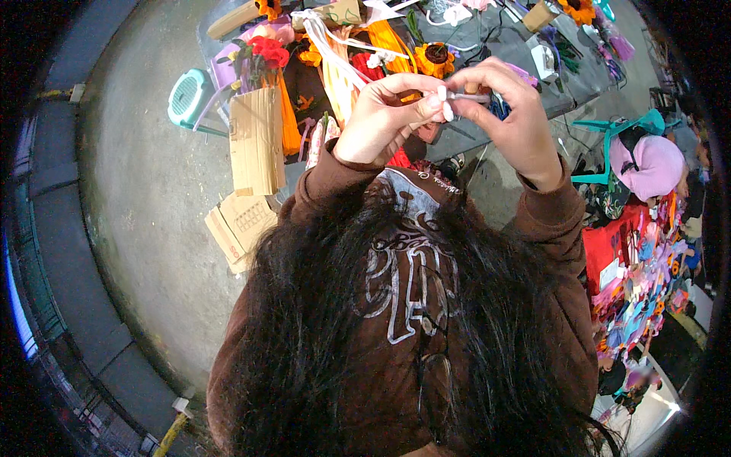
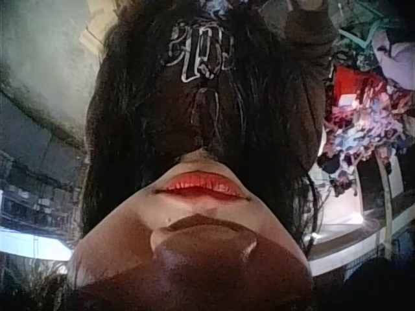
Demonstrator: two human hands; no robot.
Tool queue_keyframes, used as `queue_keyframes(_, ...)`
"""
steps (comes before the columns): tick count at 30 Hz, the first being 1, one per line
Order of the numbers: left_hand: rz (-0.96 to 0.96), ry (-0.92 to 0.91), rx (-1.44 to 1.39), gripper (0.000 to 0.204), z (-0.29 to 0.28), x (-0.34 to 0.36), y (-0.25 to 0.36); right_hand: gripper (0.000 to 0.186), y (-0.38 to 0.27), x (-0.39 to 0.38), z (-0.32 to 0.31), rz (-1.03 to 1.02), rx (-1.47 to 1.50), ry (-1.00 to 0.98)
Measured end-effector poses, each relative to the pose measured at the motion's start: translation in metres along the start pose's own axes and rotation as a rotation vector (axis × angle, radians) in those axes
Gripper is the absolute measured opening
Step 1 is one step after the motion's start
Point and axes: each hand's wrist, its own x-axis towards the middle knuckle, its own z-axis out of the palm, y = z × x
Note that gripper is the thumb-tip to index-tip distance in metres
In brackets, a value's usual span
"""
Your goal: The person assembles a decorative floral craft. They use their hands to attach small artificial flowers to a white base and use a black pen to mark the object.
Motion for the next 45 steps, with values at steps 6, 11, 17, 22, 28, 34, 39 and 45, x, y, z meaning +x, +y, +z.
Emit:
queue_keyframes(6,-0.13,-0.056,-0.358,0.021,-0.005,0.001,-0.006,0.026,0.009,0.0,-0.001,-0.519,-0.461,0.15)
queue_keyframes(11,-0.146,0.002,-0.384,0.023,-0.002,0.0,-0.006,0.025,0.009,-0.004,0.0,-0.705,-0.657,0.238)
queue_keyframes(17,-0.063,-0.05,-0.301,0.022,0.004,0.0,-0.006,0.027,0.013,-0.009,0.009,-0.69,-0.632,0.352)
queue_keyframes(22,-0.11,-0.066,-0.468,0.022,-0.002,-0.001,-0.008,0.024,0.011,-0.005,0.006,-0.775,-0.656,0.324)
queue_keyframes(28,-0.138,-0.098,-0.471,0.021,-0.003,-0.001,-0.008,0.02,0.011,-0.008,0.004,-0.814,-0.659,0.298)
queue_keyframes(34,-0.15,-0.027,-0.39,0.02,-0.001,-0.002,-0.007,0.023,0.016,-0.002,-0.002,-0.868,-0.704,0.247)
queue_keyframes(39,-0.098,0.001,-0.358,0.017,0.01,-0.003,-0.005,0.02,0.024,0.002,0.003,-0.845,-0.481,0.265)
queue_keyframes(45,0.032,0.025,-0.139,0.013,0.014,-0.005,-0.001,0.012,0.01,-0.004,0.024,-0.357,0.047,0.347)
